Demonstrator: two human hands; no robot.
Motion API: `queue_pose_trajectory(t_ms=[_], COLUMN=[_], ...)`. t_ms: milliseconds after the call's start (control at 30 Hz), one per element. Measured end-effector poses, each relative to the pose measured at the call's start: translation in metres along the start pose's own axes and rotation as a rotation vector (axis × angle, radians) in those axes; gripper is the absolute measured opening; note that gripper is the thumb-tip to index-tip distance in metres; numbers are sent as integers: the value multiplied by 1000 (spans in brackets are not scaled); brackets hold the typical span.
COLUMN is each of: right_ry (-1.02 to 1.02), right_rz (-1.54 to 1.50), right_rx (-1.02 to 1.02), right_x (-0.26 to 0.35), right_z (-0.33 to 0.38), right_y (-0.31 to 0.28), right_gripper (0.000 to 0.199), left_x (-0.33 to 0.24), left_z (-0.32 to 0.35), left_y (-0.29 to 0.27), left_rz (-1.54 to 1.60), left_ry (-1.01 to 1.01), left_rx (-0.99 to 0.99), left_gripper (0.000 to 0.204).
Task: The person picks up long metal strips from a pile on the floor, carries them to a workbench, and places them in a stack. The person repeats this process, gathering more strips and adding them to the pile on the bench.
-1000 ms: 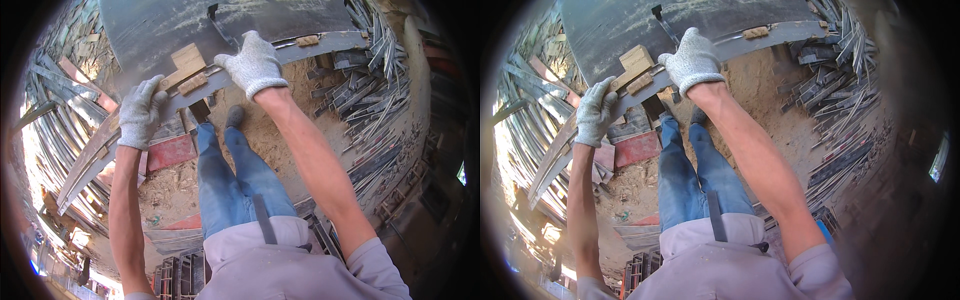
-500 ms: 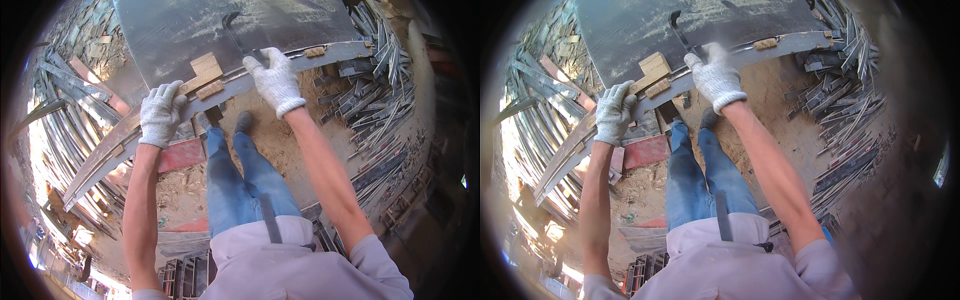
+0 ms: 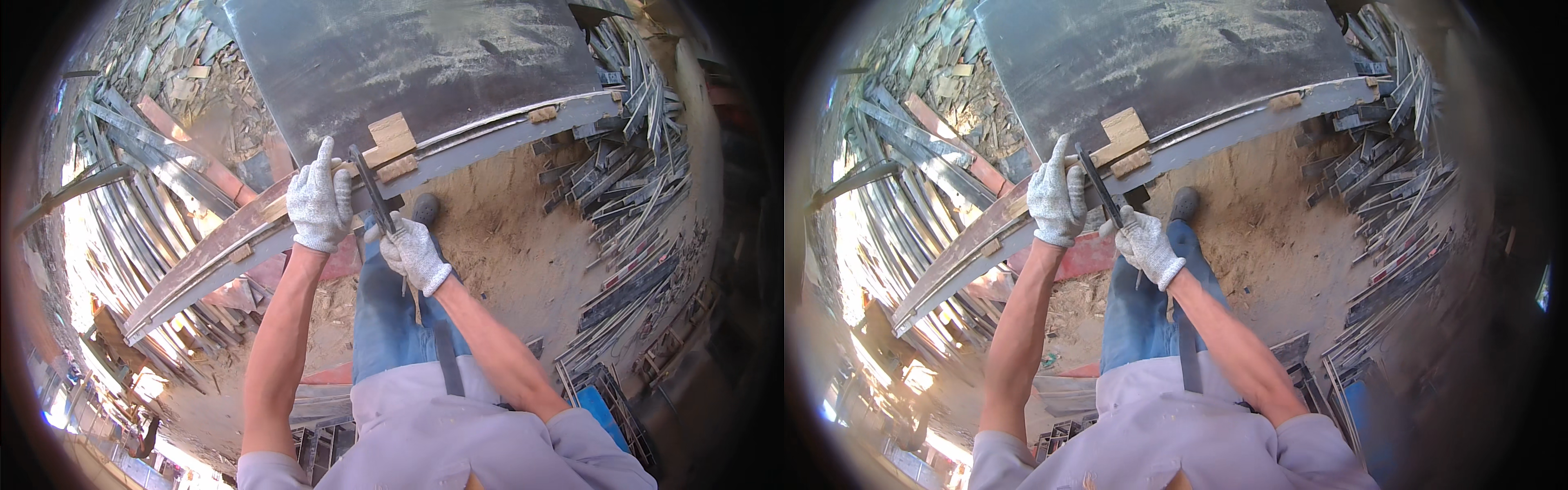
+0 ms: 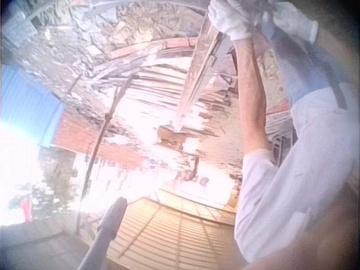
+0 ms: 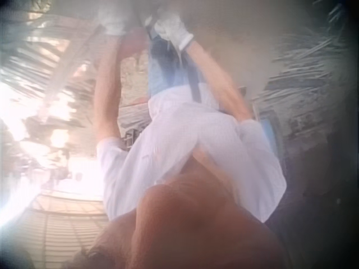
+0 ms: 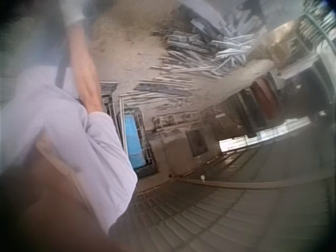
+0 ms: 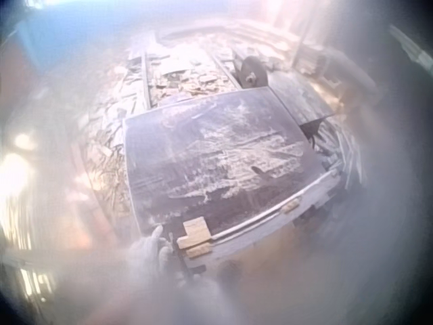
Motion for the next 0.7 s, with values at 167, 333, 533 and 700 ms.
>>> queue_pose_trajectory(t_ms=[167,333,533,700], right_ry=[-100,-58,-184,-308], right_rz=[337,186,347,480], right_rx=[-106,-83,-85,-153], right_x=[-14,-27,-55,-55], right_z=[-6,-14,-35,-46], right_y=[-1,15,9,-1], right_gripper=[53,54,54,51], left_x=[15,43,56,50], left_z=[1,-6,11,18], left_y=[-3,-23,-29,-28], left_rz=[202,164,240,258], left_ry=[-149,-163,-296,-313], left_rx=[-11,10,74,-92], left_gripper=[49,41,32,35])
Point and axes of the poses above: each hand's wrist, its own z-axis away from the middle knuckle, its own y-axis out of the palm, x = y × z, the point moved 8 cm from there along -z, towards the middle knuckle, and after that the axes turned 7 degrees about -z, right-handed, at the moved point
